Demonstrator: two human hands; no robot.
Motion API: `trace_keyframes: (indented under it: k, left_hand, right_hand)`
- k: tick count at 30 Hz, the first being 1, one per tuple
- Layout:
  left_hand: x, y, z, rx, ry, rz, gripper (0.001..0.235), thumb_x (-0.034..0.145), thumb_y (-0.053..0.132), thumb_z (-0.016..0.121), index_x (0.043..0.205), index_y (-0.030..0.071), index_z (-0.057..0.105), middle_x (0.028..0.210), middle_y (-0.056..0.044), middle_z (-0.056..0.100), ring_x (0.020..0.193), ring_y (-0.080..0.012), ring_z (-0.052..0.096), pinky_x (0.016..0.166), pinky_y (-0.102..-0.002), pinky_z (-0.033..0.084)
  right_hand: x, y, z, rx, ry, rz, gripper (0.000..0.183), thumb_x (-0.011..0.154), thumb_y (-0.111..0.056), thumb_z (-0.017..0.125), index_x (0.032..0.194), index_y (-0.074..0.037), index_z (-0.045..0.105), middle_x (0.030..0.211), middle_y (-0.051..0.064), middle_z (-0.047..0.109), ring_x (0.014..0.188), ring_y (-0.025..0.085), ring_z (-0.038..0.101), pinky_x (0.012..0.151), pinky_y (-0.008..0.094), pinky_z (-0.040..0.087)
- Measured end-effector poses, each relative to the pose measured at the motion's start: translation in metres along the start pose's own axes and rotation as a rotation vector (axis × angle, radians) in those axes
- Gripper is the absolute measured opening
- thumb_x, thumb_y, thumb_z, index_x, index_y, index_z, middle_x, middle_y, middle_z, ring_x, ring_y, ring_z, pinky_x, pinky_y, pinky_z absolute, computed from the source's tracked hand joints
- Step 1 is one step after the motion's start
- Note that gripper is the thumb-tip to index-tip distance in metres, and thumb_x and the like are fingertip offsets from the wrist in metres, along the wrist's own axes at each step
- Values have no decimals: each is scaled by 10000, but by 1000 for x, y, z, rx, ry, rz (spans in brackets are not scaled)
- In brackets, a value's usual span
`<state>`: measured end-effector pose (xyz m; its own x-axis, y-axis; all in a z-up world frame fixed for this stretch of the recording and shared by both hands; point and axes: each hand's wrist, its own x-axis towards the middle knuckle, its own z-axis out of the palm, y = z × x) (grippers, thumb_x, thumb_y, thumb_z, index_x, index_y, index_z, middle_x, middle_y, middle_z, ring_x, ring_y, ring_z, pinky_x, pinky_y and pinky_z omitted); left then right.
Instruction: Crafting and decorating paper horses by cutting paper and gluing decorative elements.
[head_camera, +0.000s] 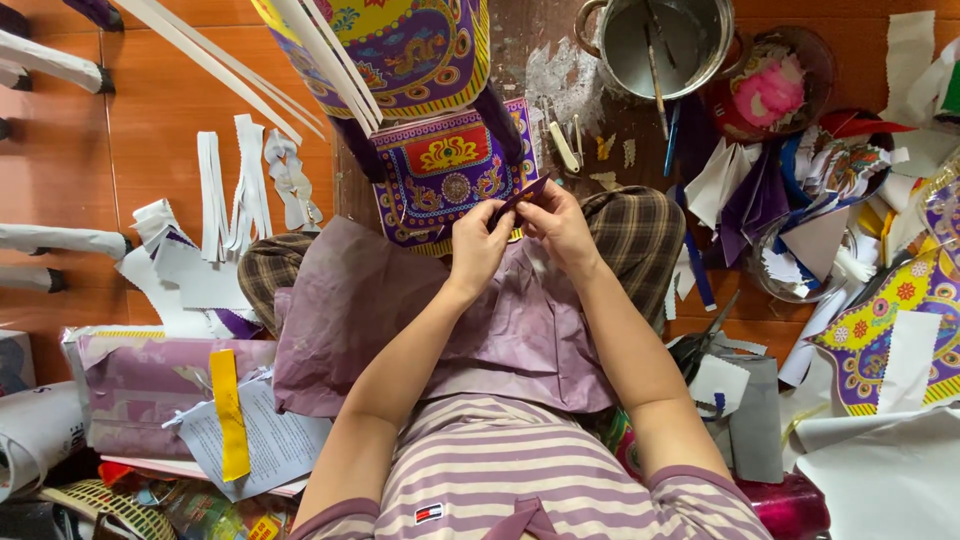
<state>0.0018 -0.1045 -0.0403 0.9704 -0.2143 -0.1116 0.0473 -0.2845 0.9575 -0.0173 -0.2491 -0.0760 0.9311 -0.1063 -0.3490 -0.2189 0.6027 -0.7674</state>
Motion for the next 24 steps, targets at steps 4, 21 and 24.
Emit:
trace_keyframes:
  k: [4, 21, 24]
  left_hand:
    - [1, -3, -3, 56, 3, 25, 80, 894, 86, 728, 957, 91, 778, 785, -127, 731, 766, -226, 714, 663, -349, 544]
    - [-5, -2, -17, 6, -39, -175, 115, 886, 155, 698, 910, 89, 788, 619, -116, 694, 618, -112, 606, 556, -325, 499]
    - [-9, -8, -19, -49, -55, -280, 129, 858, 172, 691, 890, 88, 784, 549, -65, 668, 498, -106, 605, 501, -254, 501]
  right_hand:
    - [5, 11, -8, -7, 18, -47, 111, 913, 11, 725, 985, -12, 643, 803, 96, 612, 504, 90, 520, 420, 197, 418]
    - [6, 9, -6, -355, 7, -7, 226, 843, -74, 842, 1029, -19, 725, 779, 114, 692, 628, 109, 640, 432, 190, 487]
    - [-3, 2, -3, -358, 59, 73, 114, 947, -141, 732, 984, -34, 714, 777, 77, 695, 657, 99, 664, 456, 147, 498]
